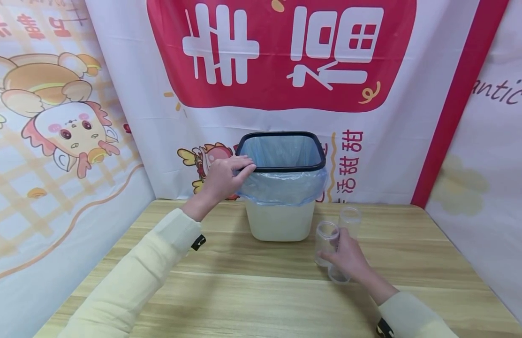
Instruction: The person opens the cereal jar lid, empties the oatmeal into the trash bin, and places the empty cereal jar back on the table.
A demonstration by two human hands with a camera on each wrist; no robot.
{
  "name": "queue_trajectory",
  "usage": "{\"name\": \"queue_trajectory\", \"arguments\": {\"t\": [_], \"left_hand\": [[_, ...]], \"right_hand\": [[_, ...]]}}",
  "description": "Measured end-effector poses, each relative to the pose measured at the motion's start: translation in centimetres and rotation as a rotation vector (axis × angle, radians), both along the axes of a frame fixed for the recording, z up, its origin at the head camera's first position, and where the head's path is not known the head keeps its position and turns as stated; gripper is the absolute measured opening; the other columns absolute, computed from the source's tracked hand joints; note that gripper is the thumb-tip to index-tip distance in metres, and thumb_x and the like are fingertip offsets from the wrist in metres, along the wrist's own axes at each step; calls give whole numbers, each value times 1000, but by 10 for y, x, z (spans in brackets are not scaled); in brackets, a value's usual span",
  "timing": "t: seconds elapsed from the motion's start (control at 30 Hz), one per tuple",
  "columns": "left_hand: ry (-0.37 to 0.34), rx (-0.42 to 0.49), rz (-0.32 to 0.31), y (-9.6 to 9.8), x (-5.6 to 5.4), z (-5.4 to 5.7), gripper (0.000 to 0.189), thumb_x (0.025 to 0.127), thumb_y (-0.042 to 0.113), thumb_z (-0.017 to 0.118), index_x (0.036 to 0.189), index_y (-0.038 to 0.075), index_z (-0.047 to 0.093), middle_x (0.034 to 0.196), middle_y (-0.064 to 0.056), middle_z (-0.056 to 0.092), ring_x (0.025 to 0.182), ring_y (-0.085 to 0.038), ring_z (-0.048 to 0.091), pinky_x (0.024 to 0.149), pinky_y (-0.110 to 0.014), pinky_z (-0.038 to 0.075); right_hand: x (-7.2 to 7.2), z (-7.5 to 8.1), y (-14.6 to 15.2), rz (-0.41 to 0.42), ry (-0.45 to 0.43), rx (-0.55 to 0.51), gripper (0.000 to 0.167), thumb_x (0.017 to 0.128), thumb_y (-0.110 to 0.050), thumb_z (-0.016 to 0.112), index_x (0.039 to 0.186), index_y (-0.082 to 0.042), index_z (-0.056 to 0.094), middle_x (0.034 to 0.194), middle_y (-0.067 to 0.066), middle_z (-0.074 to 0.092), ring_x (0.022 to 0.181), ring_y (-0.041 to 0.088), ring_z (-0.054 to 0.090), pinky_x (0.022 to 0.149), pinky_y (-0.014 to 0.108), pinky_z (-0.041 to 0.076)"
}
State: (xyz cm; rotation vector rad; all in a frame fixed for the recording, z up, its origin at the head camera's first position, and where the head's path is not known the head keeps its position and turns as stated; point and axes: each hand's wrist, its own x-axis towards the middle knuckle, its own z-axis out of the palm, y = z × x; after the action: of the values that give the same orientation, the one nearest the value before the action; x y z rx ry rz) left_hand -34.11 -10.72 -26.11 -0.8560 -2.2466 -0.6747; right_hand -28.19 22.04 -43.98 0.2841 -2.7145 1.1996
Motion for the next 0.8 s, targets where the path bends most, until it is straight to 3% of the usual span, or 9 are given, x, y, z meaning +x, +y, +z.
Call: {"name": "queue_trajectory", "arguments": {"t": [0.33, 0.53, 0.73, 0.8], "left_hand": [[4, -30, 1, -2, -1, 0, 33, 96, 29, 62, 119, 6, 69, 120, -9, 66, 118, -21, 59, 100, -33, 45], [17, -28, -18, -6, -1, -3, 38, 96, 27, 62, 125, 2, 65, 127, -14, 63, 123, -24, 55, 102, -35, 43], [47, -9, 17, -17, -1, -5, 43, 96, 26, 62, 129, -1, 60, 131, -17, 59, 126, -26, 52, 104, -37, 41], [47, 4, 42, -23, 0, -4, 43, 96, 27, 63, 129, -1, 60, 132, -16, 58, 126, -26, 52, 107, -47, 37]], "right_hand": [[2, 9, 4, -2, 21, 22, 65, 77, -32, 83, 115, 5, 46, 107, 23, 60, 97, 35, 59, 83, 49, 52], [2, 20, 9, 23, 46, 15, 69, 81, -30, 80, 124, 11, 44, 113, 27, 58, 104, 41, 59, 88, 52, 51], [4, 36, 13, 35, 62, 15, 65, 84, -25, 78, 127, 11, 45, 115, 28, 58, 105, 43, 59, 88, 51, 51], [5, 42, 14, 35, 72, 14, 64, 84, -23, 77, 127, 11, 45, 115, 28, 59, 106, 43, 59, 89, 51, 51]]}}
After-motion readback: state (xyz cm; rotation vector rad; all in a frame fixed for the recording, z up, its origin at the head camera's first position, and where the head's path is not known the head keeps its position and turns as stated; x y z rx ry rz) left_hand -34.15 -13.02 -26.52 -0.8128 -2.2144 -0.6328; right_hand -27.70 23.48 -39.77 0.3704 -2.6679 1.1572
